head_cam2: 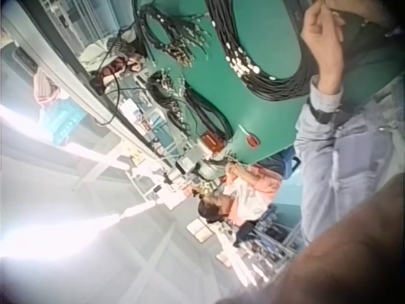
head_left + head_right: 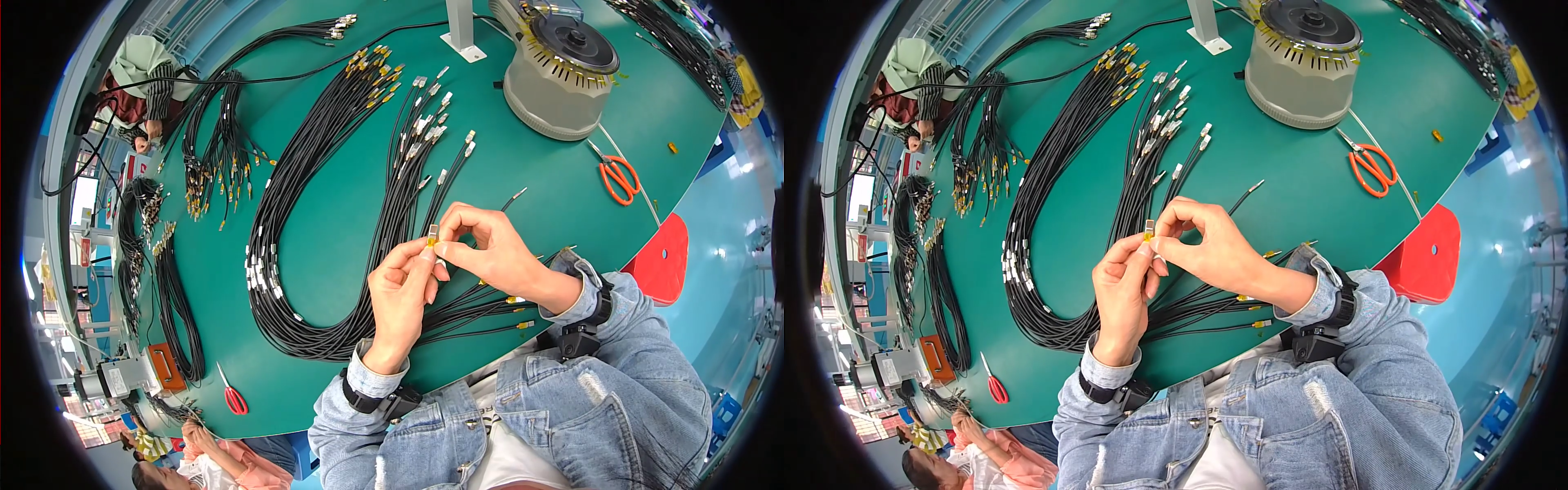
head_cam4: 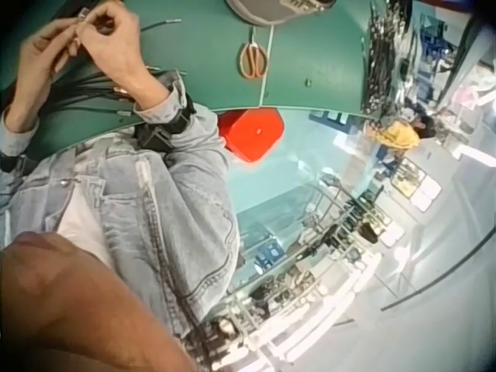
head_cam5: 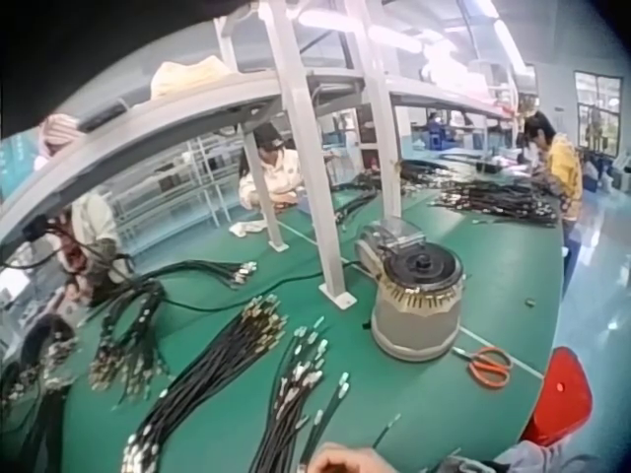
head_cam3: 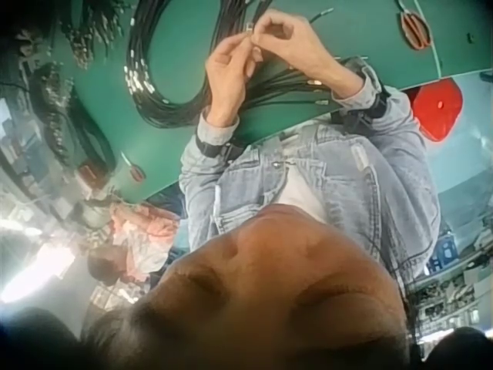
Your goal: Manually attaching small yellow connectors or sleeves to the ends of black electrical wires on a production line.
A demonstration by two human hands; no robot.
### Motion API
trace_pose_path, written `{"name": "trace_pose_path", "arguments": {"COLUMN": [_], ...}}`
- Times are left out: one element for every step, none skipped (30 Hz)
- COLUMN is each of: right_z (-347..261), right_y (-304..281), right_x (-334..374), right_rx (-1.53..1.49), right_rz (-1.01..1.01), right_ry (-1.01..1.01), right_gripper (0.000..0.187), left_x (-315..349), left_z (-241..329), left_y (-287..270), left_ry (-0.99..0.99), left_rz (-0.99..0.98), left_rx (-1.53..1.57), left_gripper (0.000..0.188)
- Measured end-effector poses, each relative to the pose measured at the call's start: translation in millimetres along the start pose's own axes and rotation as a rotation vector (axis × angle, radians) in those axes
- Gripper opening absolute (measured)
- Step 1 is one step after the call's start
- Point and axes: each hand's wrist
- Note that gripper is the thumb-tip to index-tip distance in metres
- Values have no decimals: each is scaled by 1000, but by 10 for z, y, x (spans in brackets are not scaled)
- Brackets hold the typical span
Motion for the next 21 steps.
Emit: {"name": "trace_pose_path", "arguments": {"right_z": [0,-1,-1,-2,-3,-3,-3,-4,-4,-4,-4,-2,1,3,4,6,7,6,6,5,5], "right_y": [-2,-3,-2,0,3,5,6,7,7,7,6,5,6,6,8,12,16,17,19,22,25], "right_x": [-1,-1,-1,1,1,2,2,2,3,3,3,3,4,5,6,6,6,7,8,9,10], "right_rx": [5,10,10,10,10,11,10,12,14,16,16,15,13,11,11,13,15,18,18,18,17], "right_rz": [1,3,3,10,16,23,24,25,27,29,30,30,29,28,29,37,46,55,57,61,65], "right_ry": [0,0,0,5,10,15,15,15,16,16,16,15,14,13,13,18,23,28,27,41,55], "right_gripper": [11,11,11,11,11,11,11,11,11,11,11,11,10,10,10,10,10,10,10,11,11], "left_x": [4,6,7,7,7,7,6,3,1,0,0,1,4,5,4,3,1,0,1,4,7], "left_z": [1,2,2,1,1,1,0,-2,-5,-7,-7,-7,-9,-10,-14,-21,-26,-29,-28,-26,-24], "left_y": [3,4,5,6,7,7,6,4,1,0,1,1,1,0,-1,-4,-7,-6,-4,-2,0], "left_ry": [1,1,1,3,5,6,6,-2,-10,-17,-18,-21,-25,-28,-29,-25,-22,-19,-19,-18,-17], "left_rz": [1,3,2,1,-1,-3,-3,-3,-4,-4,-5,-4,-2,1,0,2,5,7,5,6,7], "left_rx": [-3,-7,-7,-6,-6,-5,-5,1,8,15,14,19,24,29,28,32,36,40,40,33,26], "left_gripper": [18,17,17,17,17,17,17,17,17,17,17,17,17,17,17,17,17,17,17,16,16]}}
Point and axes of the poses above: each hand's wrist, its own x-axis away from the middle knuckle, its own y-axis out of the palm, z = x × y, and after that the axes turned 11 degrees about z, right-handed
